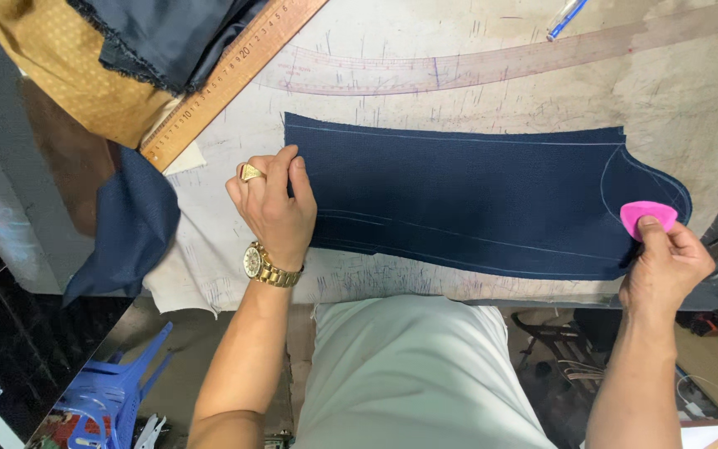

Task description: The person marks a piece of blue fabric using a curved ruler and a pink chalk block, then irons the fabric while using a wooden block to press the seams.

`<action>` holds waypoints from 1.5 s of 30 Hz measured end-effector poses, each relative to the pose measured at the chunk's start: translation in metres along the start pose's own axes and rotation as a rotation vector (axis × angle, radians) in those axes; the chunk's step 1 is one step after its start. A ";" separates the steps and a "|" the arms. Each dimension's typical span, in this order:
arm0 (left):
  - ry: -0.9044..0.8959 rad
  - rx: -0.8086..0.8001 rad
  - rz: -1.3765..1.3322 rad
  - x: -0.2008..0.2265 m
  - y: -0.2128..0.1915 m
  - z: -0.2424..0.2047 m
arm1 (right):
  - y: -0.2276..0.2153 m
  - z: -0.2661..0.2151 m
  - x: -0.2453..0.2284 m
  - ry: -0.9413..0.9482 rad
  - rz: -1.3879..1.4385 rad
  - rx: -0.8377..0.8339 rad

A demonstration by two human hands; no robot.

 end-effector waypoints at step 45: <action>0.149 -0.107 -0.155 0.082 0.022 -0.024 | -0.022 0.012 0.044 -0.093 0.004 -0.021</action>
Point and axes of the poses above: each hand's wrist, its own z-axis towards the middle knuckle, its own y-axis out of the palm, x = y × z, the point moved 7 cm from there along z, towards the middle knuckle, and after that the axes turned 2 degrees about -z, right-handed, at the moved point
